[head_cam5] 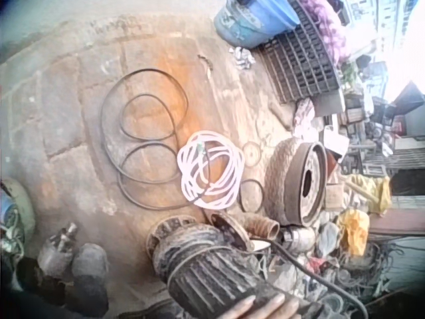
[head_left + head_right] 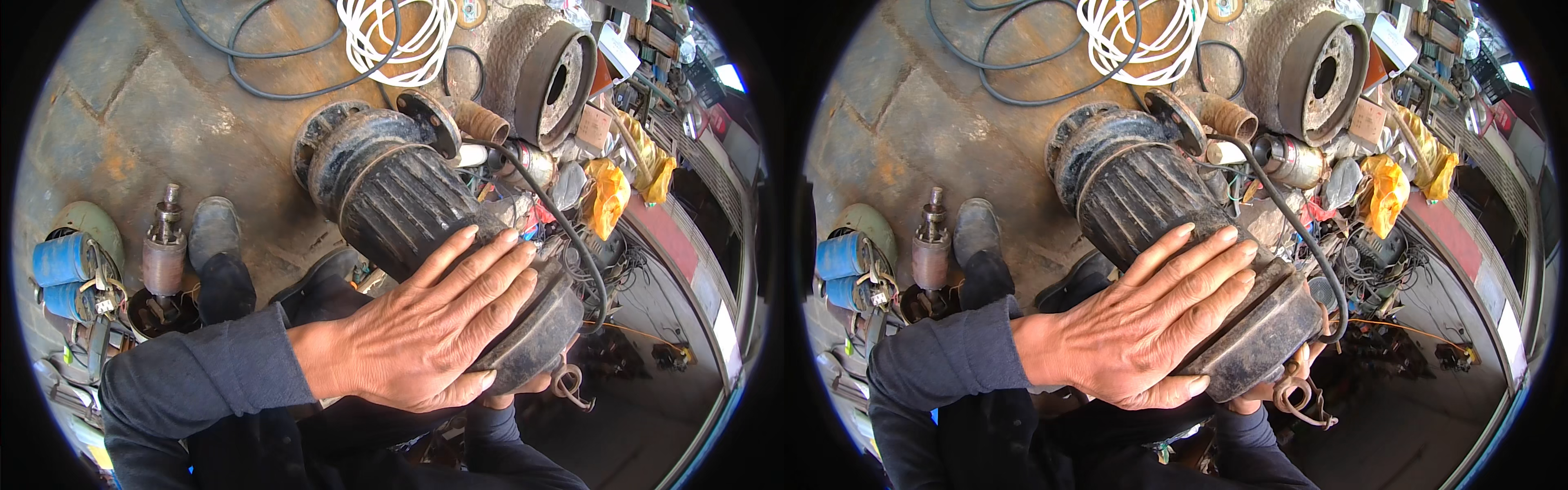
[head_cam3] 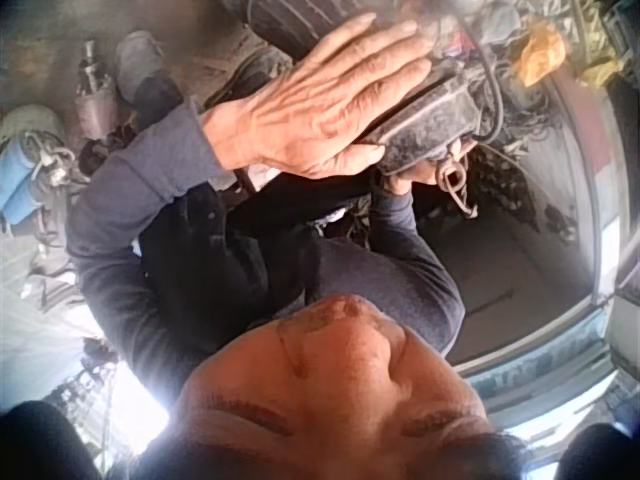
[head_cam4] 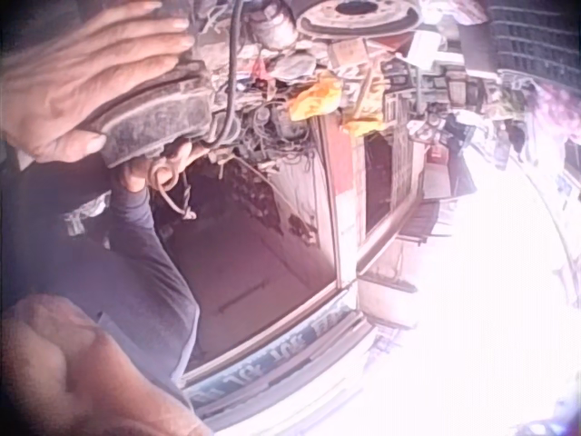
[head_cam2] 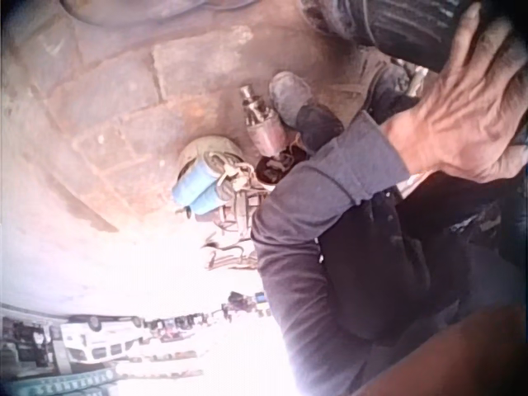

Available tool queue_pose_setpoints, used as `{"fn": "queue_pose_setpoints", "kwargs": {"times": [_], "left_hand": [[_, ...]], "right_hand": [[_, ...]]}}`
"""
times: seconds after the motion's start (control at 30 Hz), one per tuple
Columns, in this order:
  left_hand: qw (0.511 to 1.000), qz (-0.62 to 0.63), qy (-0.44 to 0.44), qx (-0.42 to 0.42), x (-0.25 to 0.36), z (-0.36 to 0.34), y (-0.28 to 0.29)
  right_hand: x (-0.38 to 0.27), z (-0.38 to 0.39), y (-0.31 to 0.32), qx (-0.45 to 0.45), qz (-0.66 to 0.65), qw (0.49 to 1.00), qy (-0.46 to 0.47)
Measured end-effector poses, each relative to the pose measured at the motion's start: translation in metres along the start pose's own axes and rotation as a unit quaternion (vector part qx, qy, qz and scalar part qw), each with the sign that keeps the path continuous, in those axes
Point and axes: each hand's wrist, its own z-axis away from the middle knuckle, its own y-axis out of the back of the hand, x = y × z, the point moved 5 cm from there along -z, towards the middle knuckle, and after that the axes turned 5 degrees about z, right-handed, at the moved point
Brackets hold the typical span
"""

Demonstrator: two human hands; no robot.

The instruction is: The person sits on the ground in a cluttered workshop and handles a cylindrical motor, rotating it and inspecting its ends and wiring. They also reach for small boxes on a shelf and move various parts around the floor.

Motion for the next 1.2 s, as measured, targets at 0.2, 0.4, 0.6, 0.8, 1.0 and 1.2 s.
{"fn": "queue_pose_setpoints", "kwargs": {"times": [0.2, 0.4, 0.6, 0.8, 1.0, 1.2], "left_hand": [[0.999, 0.004, 0.038, 0.033, 0.003, -0.007, -0.003], [0.997, 0.009, 0.037, 0.073, 0.001, -0.015, -0.009], [0.994, 0.0, 0.033, 0.106, 0.0, -0.015, -0.013], [0.993, -0.007, 0.038, 0.115, 0.002, -0.016, -0.015], [0.992, -0.033, 0.019, 0.121, 0.003, -0.018, -0.013], [0.994, -0.034, 0.014, 0.1, 0.005, -0.016, -0.011]], "right_hand": [[-0.002, -0.001, 0.001, 0.007, -0.006, 1.0, -0.005], [-0.004, -0.003, 0.004, 0.012, -0.013, 1.0, -0.001], [-0.003, -0.004, 0.005, 0.025, -0.023, 0.999, 0.002], [-0.002, -0.001, 0.009, 0.056, -0.083, 0.995, -0.009], [-0.015, -0.001, 0.006, 0.017, -0.03, 0.997, 0.073], [-0.01, -0.004, 0.017, 0.035, 0.091, 0.989, 0.112]]}}
